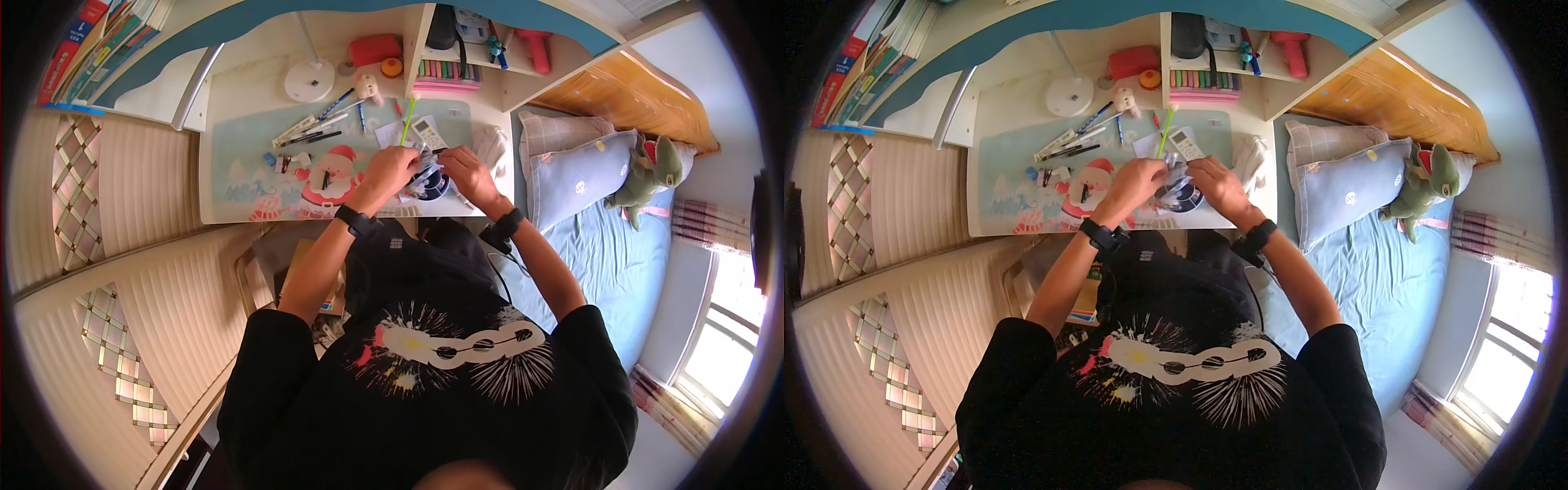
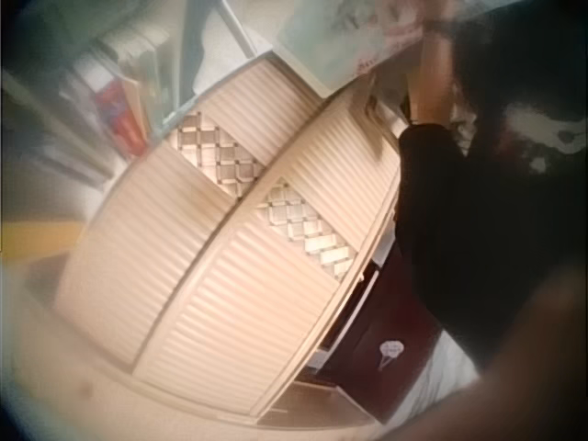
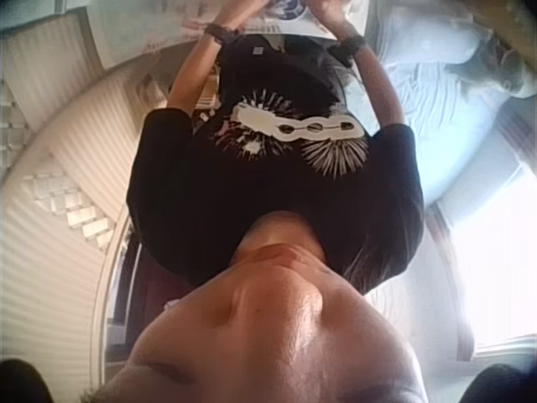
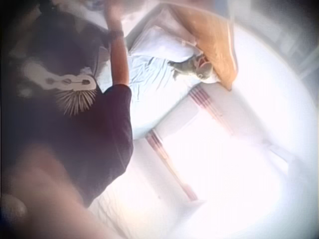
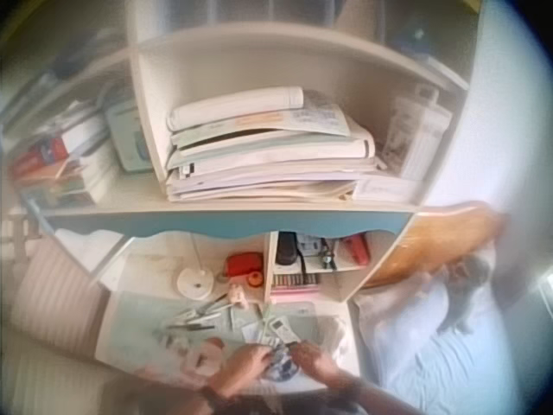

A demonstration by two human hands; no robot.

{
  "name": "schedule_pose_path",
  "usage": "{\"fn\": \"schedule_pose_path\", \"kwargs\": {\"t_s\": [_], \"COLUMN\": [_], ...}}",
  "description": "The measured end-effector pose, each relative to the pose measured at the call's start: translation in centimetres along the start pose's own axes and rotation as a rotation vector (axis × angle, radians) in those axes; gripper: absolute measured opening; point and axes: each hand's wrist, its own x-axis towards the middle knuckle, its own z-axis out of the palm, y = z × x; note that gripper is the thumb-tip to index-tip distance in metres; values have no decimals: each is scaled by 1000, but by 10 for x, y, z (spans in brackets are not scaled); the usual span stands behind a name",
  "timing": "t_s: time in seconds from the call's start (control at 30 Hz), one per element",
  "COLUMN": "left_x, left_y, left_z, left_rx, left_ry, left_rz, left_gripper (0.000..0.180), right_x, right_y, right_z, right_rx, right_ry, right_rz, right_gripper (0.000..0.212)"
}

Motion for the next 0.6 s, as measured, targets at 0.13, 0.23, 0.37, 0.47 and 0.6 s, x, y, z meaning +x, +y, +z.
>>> {"fn": "schedule_pose_path", "kwargs": {"t_s": [0.13,0.23,0.37,0.47,0.6], "left_x": [-2,-8,-28,-56,-120], "left_y": [-5,-19,-62,-113,-202], "left_z": [0,-6,-31,-46,-23], "left_rx": [-8,-5,-53,13,270], "left_ry": [0,56,163,262,364], "left_rz": [-35,-70,-338,-414,-648], "left_gripper": [15,15,15,14,23], "right_x": [-12,-16,-18,-28,-17], "right_y": [7,4,-2,-1,-15], "right_z": [5,19,20,23,23], "right_rx": [5,-4,-45,-123,-115], "right_ry": [29,20,10,-1,-17], "right_rz": [91,104,102,171,220], "right_gripper": [24,25,25,27,25]}}
